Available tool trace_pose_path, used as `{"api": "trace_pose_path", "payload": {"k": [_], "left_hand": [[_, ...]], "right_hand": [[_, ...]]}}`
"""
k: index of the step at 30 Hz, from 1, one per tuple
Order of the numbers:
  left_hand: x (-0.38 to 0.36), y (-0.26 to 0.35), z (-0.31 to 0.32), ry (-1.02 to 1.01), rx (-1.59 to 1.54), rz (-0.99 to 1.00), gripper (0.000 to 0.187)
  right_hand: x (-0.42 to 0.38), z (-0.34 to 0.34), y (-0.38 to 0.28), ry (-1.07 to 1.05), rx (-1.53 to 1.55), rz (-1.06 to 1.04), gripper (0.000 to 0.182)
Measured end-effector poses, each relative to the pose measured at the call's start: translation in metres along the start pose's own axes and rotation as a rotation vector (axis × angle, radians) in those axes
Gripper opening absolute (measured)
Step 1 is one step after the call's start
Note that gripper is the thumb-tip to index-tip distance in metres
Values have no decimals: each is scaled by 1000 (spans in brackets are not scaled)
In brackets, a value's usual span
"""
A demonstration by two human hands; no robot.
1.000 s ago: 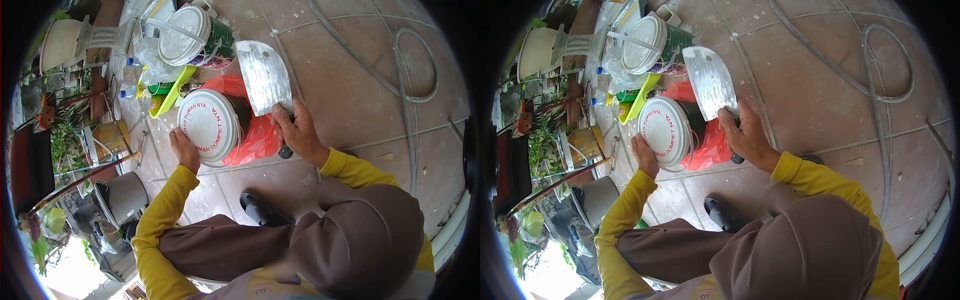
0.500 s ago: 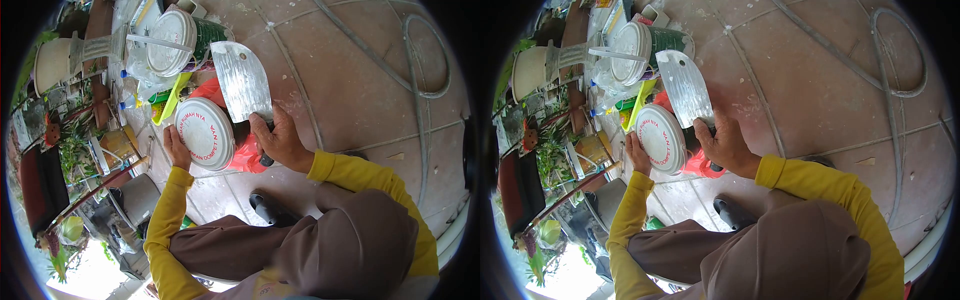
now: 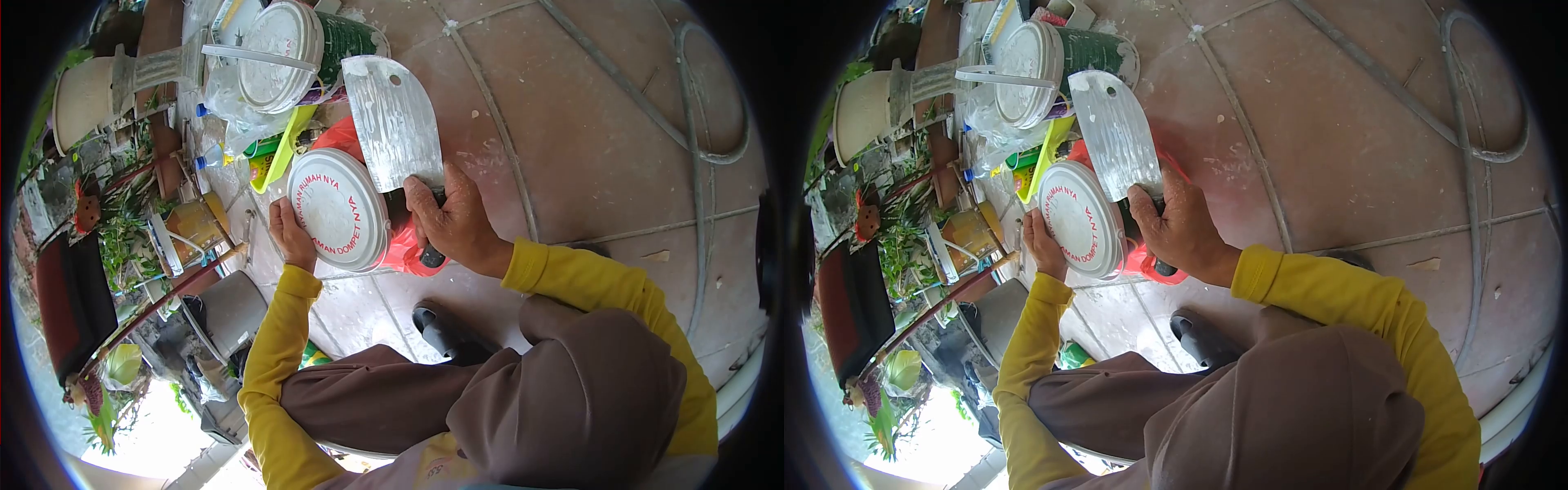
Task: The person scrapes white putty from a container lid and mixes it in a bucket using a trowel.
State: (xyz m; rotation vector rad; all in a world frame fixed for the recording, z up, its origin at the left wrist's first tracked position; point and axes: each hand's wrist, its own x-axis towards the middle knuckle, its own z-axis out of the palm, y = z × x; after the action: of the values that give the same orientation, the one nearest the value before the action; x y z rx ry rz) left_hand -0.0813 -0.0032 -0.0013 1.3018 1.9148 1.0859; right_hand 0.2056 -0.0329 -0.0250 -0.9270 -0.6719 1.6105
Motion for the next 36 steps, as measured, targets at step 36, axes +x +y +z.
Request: {"api": "trace_pose_path", "payload": {"k": [36], "left_hand": [[-1,2,1,-5,-70,-2,25]], "right_hand": [[-4,14,-4,68,-276,-262,24]]}}
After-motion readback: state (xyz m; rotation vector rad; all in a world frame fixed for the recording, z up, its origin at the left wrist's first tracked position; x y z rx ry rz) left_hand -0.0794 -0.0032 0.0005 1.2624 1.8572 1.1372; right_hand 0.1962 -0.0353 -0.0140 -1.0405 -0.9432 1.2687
